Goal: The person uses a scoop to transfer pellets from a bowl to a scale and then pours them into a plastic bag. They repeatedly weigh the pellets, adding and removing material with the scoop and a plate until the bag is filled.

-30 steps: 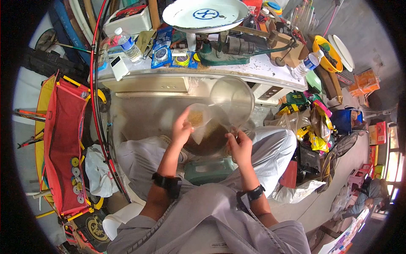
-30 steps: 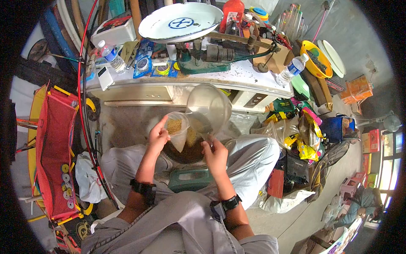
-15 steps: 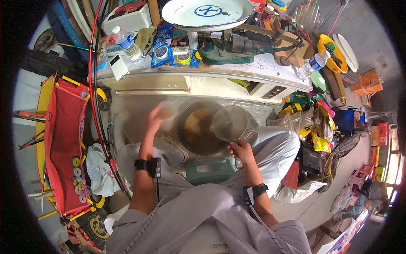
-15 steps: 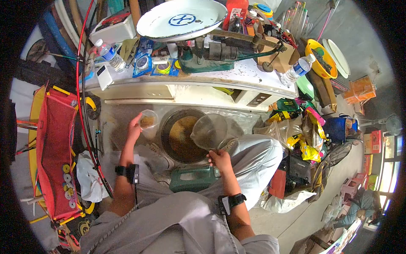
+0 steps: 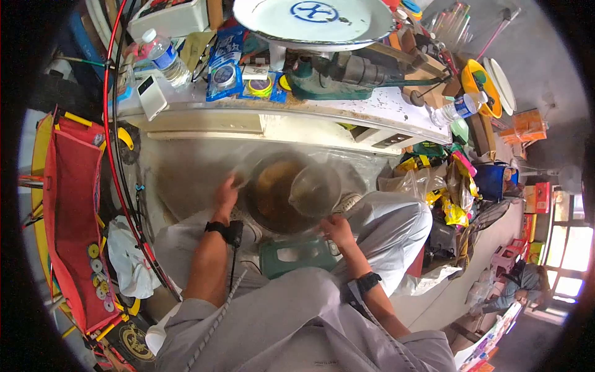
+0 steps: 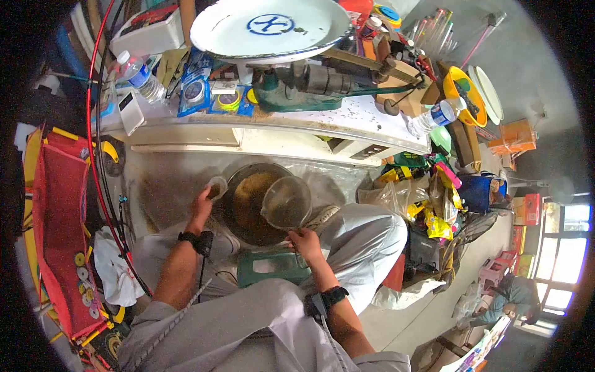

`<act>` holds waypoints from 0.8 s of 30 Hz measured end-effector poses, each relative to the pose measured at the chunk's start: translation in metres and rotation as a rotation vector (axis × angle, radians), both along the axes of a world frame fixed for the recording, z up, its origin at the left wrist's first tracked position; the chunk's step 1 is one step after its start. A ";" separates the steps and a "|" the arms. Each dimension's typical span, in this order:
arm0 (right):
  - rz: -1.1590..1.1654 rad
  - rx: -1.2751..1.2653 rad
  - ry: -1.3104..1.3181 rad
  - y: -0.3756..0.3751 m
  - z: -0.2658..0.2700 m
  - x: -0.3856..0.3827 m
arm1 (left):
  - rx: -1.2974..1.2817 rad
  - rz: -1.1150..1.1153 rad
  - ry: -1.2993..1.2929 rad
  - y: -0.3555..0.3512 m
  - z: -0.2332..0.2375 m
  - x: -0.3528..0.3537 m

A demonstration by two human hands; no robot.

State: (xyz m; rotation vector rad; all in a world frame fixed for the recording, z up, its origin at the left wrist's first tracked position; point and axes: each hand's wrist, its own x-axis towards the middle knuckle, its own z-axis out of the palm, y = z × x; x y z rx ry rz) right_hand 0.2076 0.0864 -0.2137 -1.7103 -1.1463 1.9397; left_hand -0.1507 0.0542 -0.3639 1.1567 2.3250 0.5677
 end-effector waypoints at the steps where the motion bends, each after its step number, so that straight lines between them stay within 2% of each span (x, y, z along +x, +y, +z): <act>1: 0.011 -0.007 -0.005 -0.001 -0.005 -0.001 | -0.014 -0.033 -0.026 0.003 -0.004 0.006; 3: 0.084 0.023 -0.102 0.003 -0.018 -0.005 | -0.091 -0.019 -0.116 0.009 -0.006 0.015; 7: 0.223 0.011 -0.154 0.014 -0.047 -0.013 | -0.176 -0.017 -0.091 0.017 0.006 0.024; 9: 0.481 0.135 -0.299 0.020 -0.061 -0.018 | -0.290 -0.068 -0.097 0.017 0.007 0.022; 10: 0.480 0.133 -0.298 0.020 -0.068 -0.020 | -0.291 -0.068 -0.096 0.015 0.000 0.022; 12: 0.427 0.012 -0.229 0.021 -0.073 -0.025 | -0.087 -0.118 -0.036 0.010 -0.009 0.021; 15: 0.364 -0.018 -0.165 0.019 -0.068 -0.029 | -0.206 -0.234 0.026 0.014 -0.016 0.018; 18: 0.397 -0.016 -0.159 0.018 -0.077 -0.024 | -0.180 -0.324 0.050 0.016 -0.011 0.020; 19: 0.394 -0.014 -0.161 0.018 -0.092 -0.018 | -0.177 -0.327 0.049 0.013 -0.024 0.019; 20: 0.591 0.152 -0.170 0.017 -0.112 -0.009 | -0.039 -0.319 0.076 0.007 -0.048 0.015; 21: 0.786 0.321 -0.177 0.017 -0.114 -0.007 | 0.101 -0.309 0.104 0.006 -0.050 0.015; 22: 0.783 0.323 -0.179 0.015 -0.115 -0.005 | 0.104 -0.312 0.103 0.006 -0.052 0.016; 24: 0.619 0.190 -0.141 0.011 -0.117 -0.003 | 0.015 -0.120 -0.020 0.006 -0.052 0.014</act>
